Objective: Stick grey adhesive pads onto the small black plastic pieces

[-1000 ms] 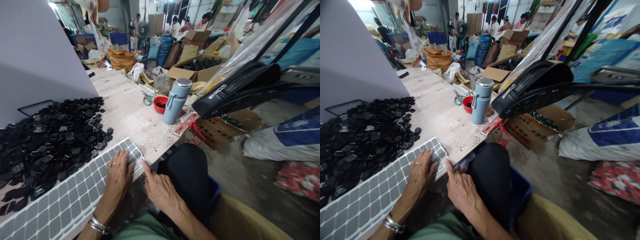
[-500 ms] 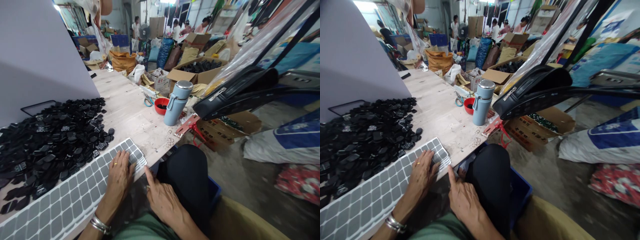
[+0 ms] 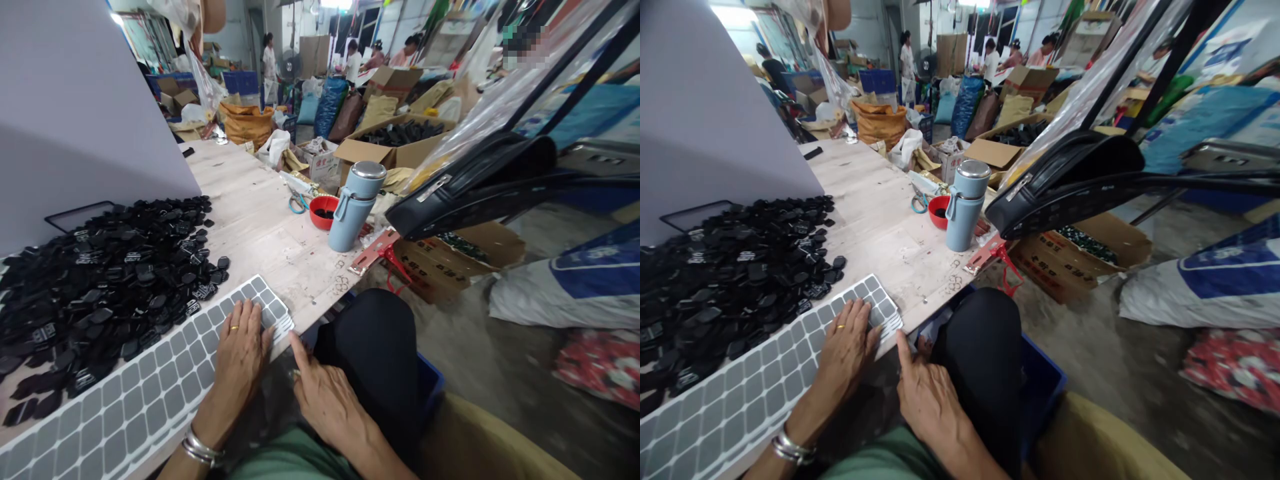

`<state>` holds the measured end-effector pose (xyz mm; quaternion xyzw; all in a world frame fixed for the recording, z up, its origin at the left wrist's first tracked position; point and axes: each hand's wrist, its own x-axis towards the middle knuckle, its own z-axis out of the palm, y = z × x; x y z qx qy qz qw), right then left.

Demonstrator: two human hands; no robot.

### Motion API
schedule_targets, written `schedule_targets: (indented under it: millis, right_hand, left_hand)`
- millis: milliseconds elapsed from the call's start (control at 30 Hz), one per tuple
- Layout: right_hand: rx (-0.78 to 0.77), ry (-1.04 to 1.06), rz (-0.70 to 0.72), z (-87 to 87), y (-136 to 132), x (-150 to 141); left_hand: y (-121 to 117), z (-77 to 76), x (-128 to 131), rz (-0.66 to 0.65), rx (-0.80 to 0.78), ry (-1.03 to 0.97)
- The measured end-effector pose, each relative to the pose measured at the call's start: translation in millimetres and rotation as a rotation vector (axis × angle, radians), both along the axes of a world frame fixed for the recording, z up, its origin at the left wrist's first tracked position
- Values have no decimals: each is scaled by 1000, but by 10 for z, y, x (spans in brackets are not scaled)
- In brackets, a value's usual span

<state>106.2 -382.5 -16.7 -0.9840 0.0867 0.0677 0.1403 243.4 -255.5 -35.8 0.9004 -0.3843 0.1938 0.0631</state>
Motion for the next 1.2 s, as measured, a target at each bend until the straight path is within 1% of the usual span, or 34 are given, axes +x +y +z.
schedule_targets:
  millis: [167, 333, 633, 833, 967, 1200]
  right_hand:
    - [18, -59, -18, -1, -2, 42]
    - [-57, -18, -33, 30, -12, 90]
    - [-61, -24, -40, 87, -12, 92]
    - [-77, -36, -35, 105, -29, 150]
    - [-124, -65, -34, 81, -7, 159]
    - [-127, -47, -18, 80, 0, 152]
  left_hand:
    - [9, -15, 5, 8, 18, -22]
    - [5, -6, 9, 7, 16, -12]
    - [22, -35, 25, -15, -15, 41]
    - [22, -62, 34, -15, -38, 31]
    - [13, -42, 35, -14, -45, 43]
    - [26, -10, 31, -19, -41, 89]
